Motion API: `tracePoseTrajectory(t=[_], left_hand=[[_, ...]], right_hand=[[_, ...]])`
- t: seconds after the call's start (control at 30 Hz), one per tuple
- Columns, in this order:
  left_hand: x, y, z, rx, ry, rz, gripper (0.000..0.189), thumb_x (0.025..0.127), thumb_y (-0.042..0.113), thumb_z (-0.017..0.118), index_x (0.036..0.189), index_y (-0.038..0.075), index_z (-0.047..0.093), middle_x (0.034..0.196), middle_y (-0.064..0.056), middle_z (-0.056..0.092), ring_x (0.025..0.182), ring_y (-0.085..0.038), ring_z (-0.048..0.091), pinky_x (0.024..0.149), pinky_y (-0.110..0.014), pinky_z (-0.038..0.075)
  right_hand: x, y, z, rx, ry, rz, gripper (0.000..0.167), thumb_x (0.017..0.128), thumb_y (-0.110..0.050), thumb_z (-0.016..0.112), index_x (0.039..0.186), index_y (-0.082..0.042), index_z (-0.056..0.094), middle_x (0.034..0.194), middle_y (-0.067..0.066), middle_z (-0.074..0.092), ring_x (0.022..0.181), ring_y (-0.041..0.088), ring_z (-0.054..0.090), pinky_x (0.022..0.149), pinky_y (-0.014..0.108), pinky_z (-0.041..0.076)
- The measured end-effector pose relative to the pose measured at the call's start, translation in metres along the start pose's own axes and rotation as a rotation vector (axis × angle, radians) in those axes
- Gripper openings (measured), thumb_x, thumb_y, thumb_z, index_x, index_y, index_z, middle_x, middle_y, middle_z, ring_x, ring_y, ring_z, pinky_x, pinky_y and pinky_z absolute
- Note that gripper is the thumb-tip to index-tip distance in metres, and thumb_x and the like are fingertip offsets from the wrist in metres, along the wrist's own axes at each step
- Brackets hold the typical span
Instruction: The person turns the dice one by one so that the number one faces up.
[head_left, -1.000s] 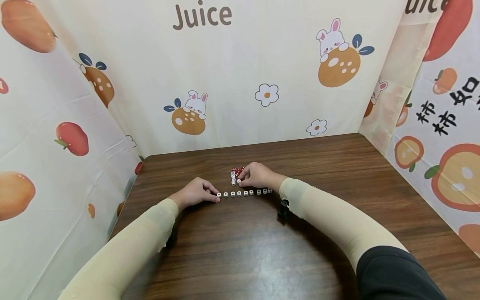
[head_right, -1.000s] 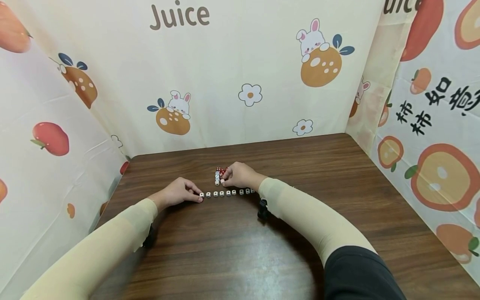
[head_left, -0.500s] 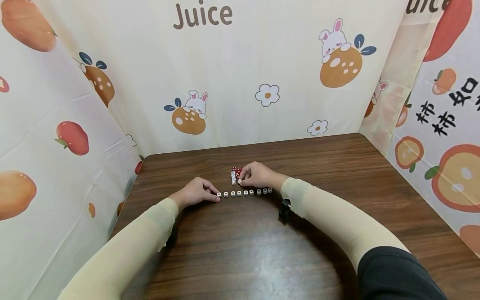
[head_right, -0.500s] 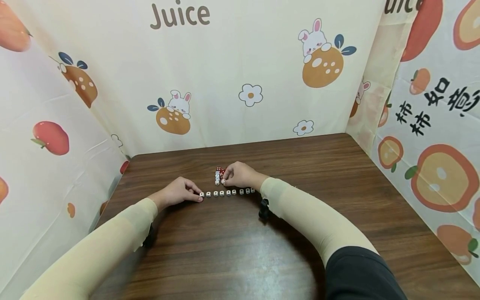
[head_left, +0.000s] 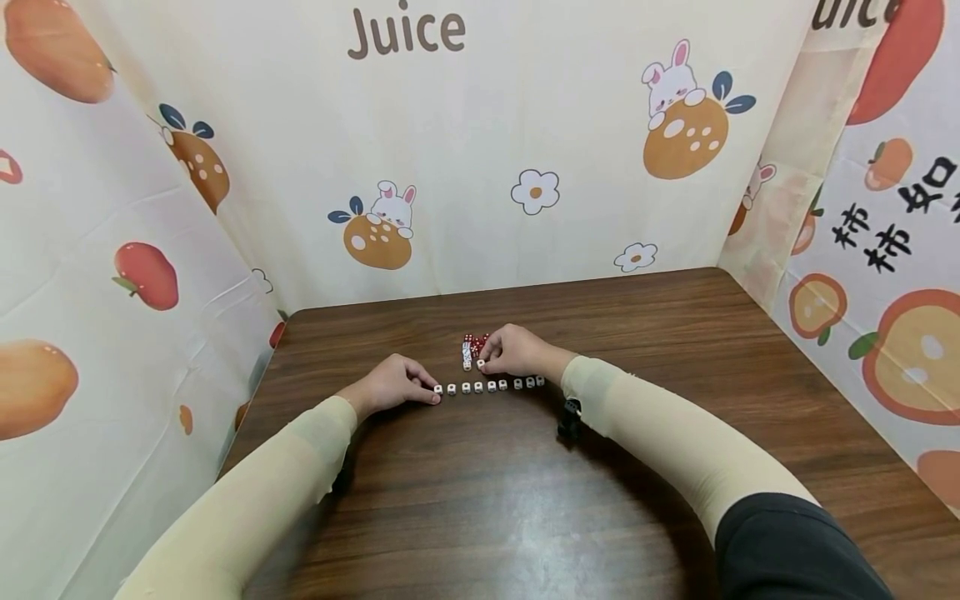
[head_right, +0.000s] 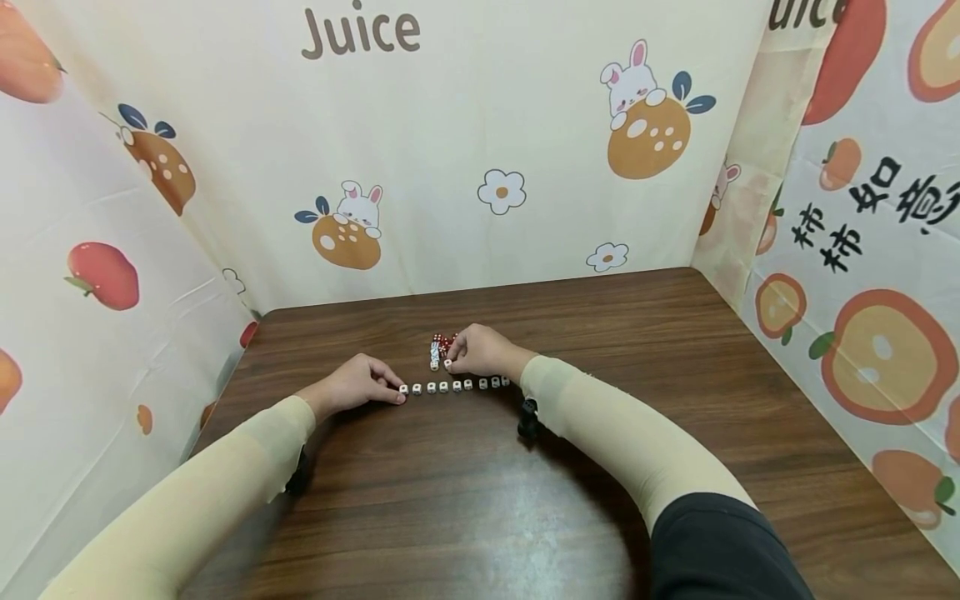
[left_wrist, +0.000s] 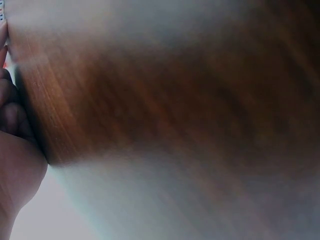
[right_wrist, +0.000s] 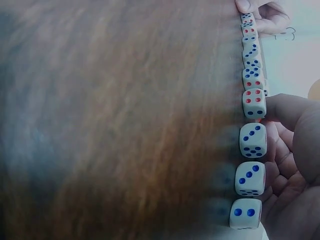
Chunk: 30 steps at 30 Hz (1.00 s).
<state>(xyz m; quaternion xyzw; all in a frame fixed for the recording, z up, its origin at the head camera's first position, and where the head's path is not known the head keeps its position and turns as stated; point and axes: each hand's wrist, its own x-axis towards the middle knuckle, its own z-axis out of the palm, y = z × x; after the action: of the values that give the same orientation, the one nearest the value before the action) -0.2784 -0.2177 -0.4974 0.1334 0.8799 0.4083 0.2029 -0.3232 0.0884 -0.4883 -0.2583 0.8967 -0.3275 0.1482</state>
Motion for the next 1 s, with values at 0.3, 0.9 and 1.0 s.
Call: tracePoseTrajectory(t=[0.3,0.9,1.0], left_hand=[[0.001,0.0,0.0,0.007,-0.011,0.009,0.021,0.09,0.025,0.099,0.107,0.014,0.092,0.086,0.006,0.074,0.081,-0.01,0.057,0.071,-0.026,0.047],[-0.002,0.0,0.0,-0.002,0.0,0.007,0.02,0.09,0.023,0.099,0.106,0.013,0.092,0.082,0.007,0.074,0.08,-0.012,0.057,0.07,-0.025,0.046],[-0.002,0.0,-0.001,-0.012,-0.006,0.006,0.02,0.09,0.023,0.099,0.107,0.013,0.092,0.08,0.007,0.073,0.078,-0.011,0.056,0.069,-0.025,0.045]], right_hand=[[-0.001,-0.01,-0.002,0.046,0.06,-0.003,0.006,0.097,-0.019,0.088,0.097,-0.013,0.086,0.079,-0.006,0.077,0.071,0.005,0.062,0.072,0.024,0.052],[0.012,-0.045,0.021,-0.118,0.022,-0.045,0.01,0.097,-0.028,0.089,0.1,-0.02,0.093,0.102,-0.007,0.086,0.107,0.011,0.074,0.094,0.029,0.06],[0.014,-0.047,0.022,-0.117,0.006,-0.029,0.009,0.098,-0.027,0.089,0.101,-0.019,0.093,0.1,-0.008,0.087,0.11,0.016,0.077,0.095,0.033,0.062]])
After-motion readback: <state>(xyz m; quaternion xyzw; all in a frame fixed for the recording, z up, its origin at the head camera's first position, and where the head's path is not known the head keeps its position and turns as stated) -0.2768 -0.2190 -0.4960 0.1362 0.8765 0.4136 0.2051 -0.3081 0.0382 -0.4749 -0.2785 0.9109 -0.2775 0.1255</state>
